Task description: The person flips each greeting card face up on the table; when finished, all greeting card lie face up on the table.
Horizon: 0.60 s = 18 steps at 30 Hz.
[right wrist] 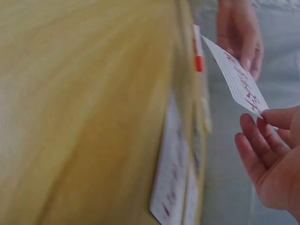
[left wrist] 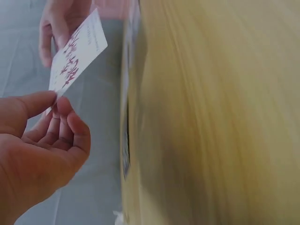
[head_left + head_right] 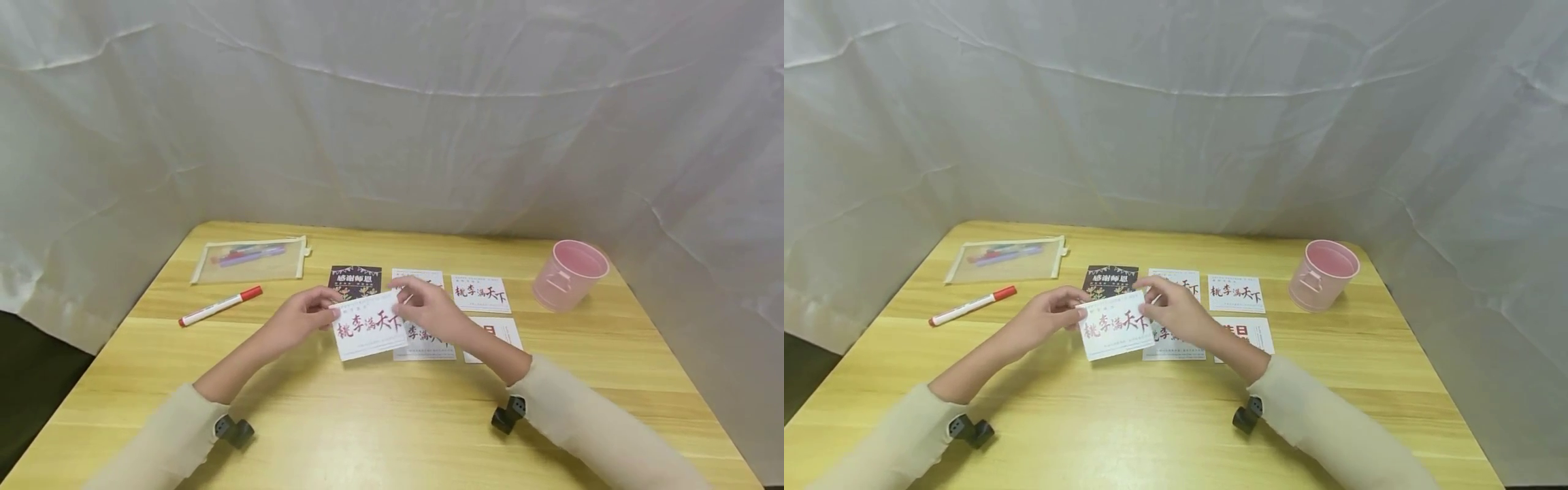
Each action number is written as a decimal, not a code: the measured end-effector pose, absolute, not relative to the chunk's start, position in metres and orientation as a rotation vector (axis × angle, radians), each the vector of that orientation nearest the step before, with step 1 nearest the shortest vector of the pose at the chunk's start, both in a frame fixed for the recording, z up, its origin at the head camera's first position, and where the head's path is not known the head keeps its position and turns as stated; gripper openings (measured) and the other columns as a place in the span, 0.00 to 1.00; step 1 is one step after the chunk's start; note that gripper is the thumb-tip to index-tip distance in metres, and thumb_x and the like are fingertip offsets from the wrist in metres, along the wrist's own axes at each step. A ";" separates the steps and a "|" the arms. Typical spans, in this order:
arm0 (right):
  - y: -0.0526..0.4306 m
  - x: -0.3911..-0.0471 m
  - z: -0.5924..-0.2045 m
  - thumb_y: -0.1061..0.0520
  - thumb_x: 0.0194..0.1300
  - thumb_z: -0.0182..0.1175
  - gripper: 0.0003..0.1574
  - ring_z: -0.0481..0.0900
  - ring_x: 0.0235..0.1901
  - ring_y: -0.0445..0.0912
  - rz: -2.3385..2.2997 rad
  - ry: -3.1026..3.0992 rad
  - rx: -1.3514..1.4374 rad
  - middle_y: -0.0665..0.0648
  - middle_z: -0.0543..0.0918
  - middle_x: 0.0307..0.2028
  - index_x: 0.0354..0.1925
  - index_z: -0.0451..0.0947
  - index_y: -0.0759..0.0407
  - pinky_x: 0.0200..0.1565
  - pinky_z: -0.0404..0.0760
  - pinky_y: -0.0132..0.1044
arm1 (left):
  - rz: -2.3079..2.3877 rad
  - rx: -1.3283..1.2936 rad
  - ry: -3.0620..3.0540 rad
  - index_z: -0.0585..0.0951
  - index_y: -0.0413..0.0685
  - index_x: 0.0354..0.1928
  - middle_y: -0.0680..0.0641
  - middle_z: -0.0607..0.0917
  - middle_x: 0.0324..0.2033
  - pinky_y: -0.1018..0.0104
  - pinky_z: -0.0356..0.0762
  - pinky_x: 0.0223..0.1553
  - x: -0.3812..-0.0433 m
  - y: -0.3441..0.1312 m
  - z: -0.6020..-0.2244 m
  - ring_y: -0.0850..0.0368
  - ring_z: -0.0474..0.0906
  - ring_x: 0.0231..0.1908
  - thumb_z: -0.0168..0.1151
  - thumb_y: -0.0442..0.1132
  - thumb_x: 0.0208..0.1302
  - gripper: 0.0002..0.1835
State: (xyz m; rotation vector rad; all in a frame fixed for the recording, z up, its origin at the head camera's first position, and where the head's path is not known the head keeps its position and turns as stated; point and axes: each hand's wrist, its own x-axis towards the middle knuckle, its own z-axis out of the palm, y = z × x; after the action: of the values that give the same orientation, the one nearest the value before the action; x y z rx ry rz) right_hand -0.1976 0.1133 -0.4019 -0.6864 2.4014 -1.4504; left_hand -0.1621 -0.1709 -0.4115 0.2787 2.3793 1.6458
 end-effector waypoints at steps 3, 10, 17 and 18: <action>0.102 -0.197 -0.412 0.57 0.68 0.64 0.24 0.83 0.34 0.47 -1.322 2.436 -0.675 0.52 0.83 0.40 0.61 0.76 0.50 0.37 0.86 0.45 | 1.552 0.250 2.438 0.80 0.43 0.52 0.43 0.81 0.41 0.55 0.83 0.45 -0.165 -0.180 -0.416 0.50 0.79 0.41 0.63 0.37 0.69 0.12; 0.080 -0.206 -0.428 0.56 0.65 0.67 0.18 0.78 0.36 0.42 -1.062 2.563 -0.679 0.48 0.81 0.37 0.54 0.80 0.53 0.37 0.81 0.34 | 1.346 0.332 2.547 0.81 0.41 0.49 0.44 0.82 0.41 0.62 0.80 0.40 -0.179 -0.192 -0.425 0.53 0.78 0.40 0.62 0.36 0.69 0.10; 0.071 -0.217 -0.435 0.58 0.63 0.69 0.16 0.79 0.37 0.42 -0.929 2.647 -0.716 0.48 0.84 0.38 0.50 0.82 0.54 0.42 0.80 0.35 | 1.187 0.349 2.608 0.82 0.42 0.45 0.45 0.83 0.40 0.64 0.79 0.41 -0.191 -0.193 -0.432 0.54 0.78 0.40 0.62 0.34 0.68 0.06; 0.070 -0.218 -0.436 0.58 0.63 0.69 0.16 0.79 0.38 0.41 -0.908 2.668 -0.721 0.48 0.84 0.38 0.50 0.83 0.54 0.43 0.80 0.35 | 1.155 0.358 2.623 0.82 0.43 0.44 0.46 0.84 0.40 0.65 0.78 0.41 -0.192 -0.192 -0.432 0.54 0.78 0.41 0.62 0.34 0.68 0.05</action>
State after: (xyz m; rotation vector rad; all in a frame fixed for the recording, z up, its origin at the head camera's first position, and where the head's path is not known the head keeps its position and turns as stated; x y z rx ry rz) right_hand -0.2183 0.0704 -0.4362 -0.7215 2.6679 -0.9083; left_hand -0.1922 -0.1924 -0.4324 0.3575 2.6225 1.1550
